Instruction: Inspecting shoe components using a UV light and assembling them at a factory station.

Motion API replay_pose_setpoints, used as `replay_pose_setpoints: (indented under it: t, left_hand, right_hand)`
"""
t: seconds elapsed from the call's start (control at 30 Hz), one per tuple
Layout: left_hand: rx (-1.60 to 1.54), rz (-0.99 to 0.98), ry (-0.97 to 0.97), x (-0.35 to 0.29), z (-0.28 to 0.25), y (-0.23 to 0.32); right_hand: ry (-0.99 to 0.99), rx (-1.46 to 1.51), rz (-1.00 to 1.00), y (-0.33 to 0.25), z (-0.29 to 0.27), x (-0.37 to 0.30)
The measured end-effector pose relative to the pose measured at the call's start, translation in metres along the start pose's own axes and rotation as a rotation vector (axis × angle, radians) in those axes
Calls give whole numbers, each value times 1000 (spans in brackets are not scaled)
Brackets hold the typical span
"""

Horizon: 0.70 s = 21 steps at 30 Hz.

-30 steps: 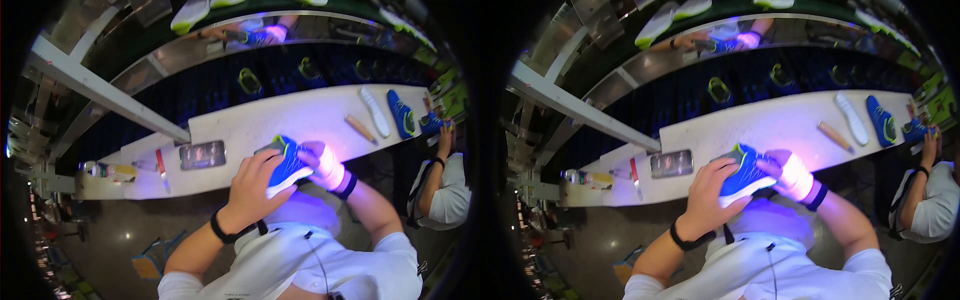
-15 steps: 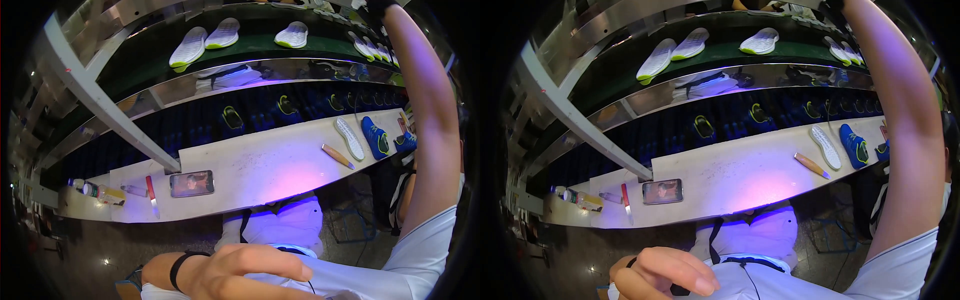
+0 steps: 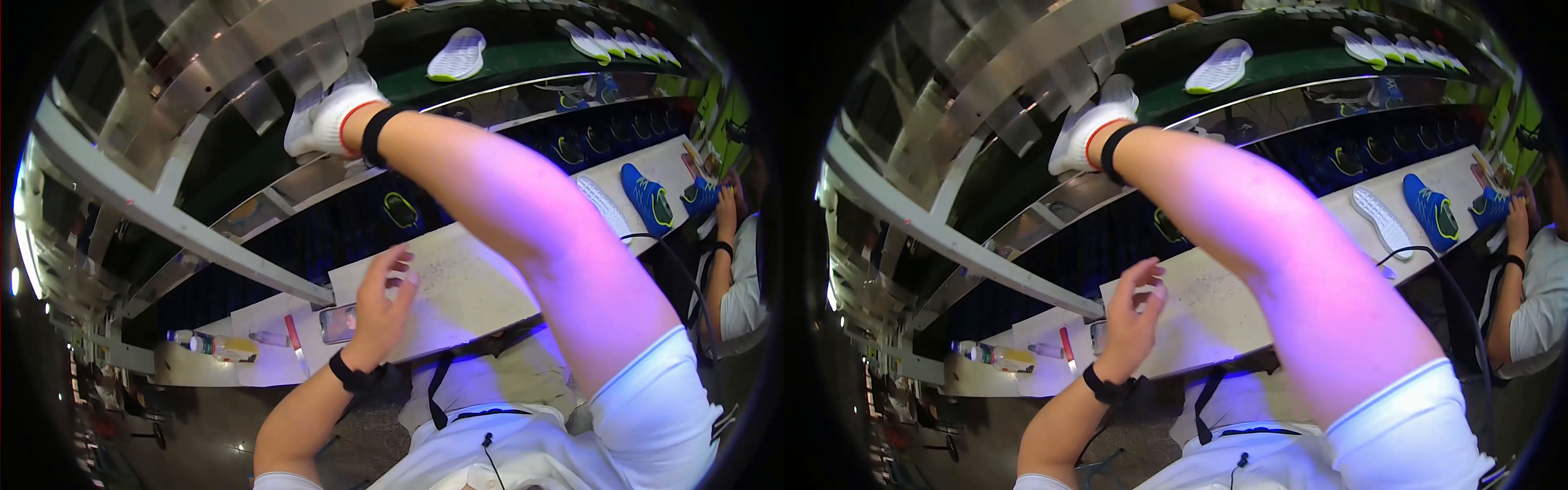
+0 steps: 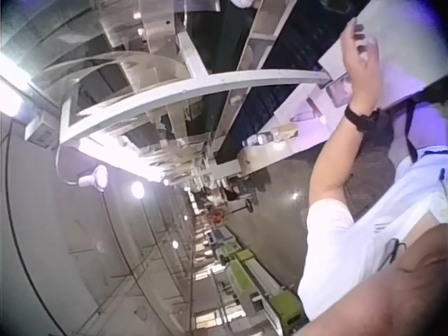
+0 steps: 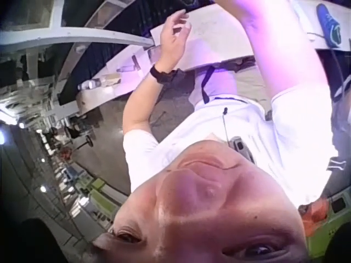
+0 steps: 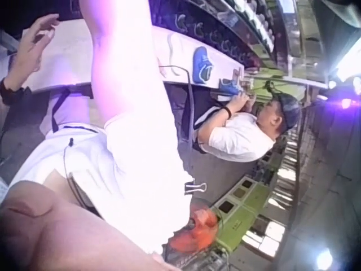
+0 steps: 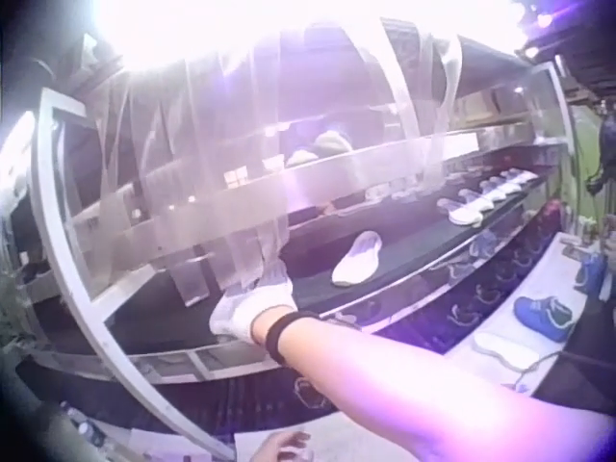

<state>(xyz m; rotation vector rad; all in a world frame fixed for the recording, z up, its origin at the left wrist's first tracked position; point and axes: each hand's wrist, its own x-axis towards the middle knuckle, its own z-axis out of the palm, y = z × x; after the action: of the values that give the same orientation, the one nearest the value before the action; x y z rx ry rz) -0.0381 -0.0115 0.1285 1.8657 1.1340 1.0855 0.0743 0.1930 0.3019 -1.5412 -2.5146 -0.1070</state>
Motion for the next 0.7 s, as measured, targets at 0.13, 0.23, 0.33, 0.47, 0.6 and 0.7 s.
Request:
replay_pose_setpoints:
  t: [0.13,0.23,0.33,0.47,0.6,0.7]
  left_hand:
    - [-48,-171,123,45,13,-67]
    - [-112,-338,266,96,43,-138]
    - [-53,-637,422,140,28,-198]
    - [138,-939,514,193,53,-224]
    - [-141,-1004,300,215,72,-212]
    - [-262,-687,92,190,22,-236]
  right_hand:
    - [92,26,111,93,-1,-27]
    - [113,4,298,157,0,-52]
    - [409,-167,72,108,-24,-97]
    - [346,-18,-163,139,-5,-65]
    - [451,-49,-159,168,3,-79]
    - [182,317,36,147,-12,-77]
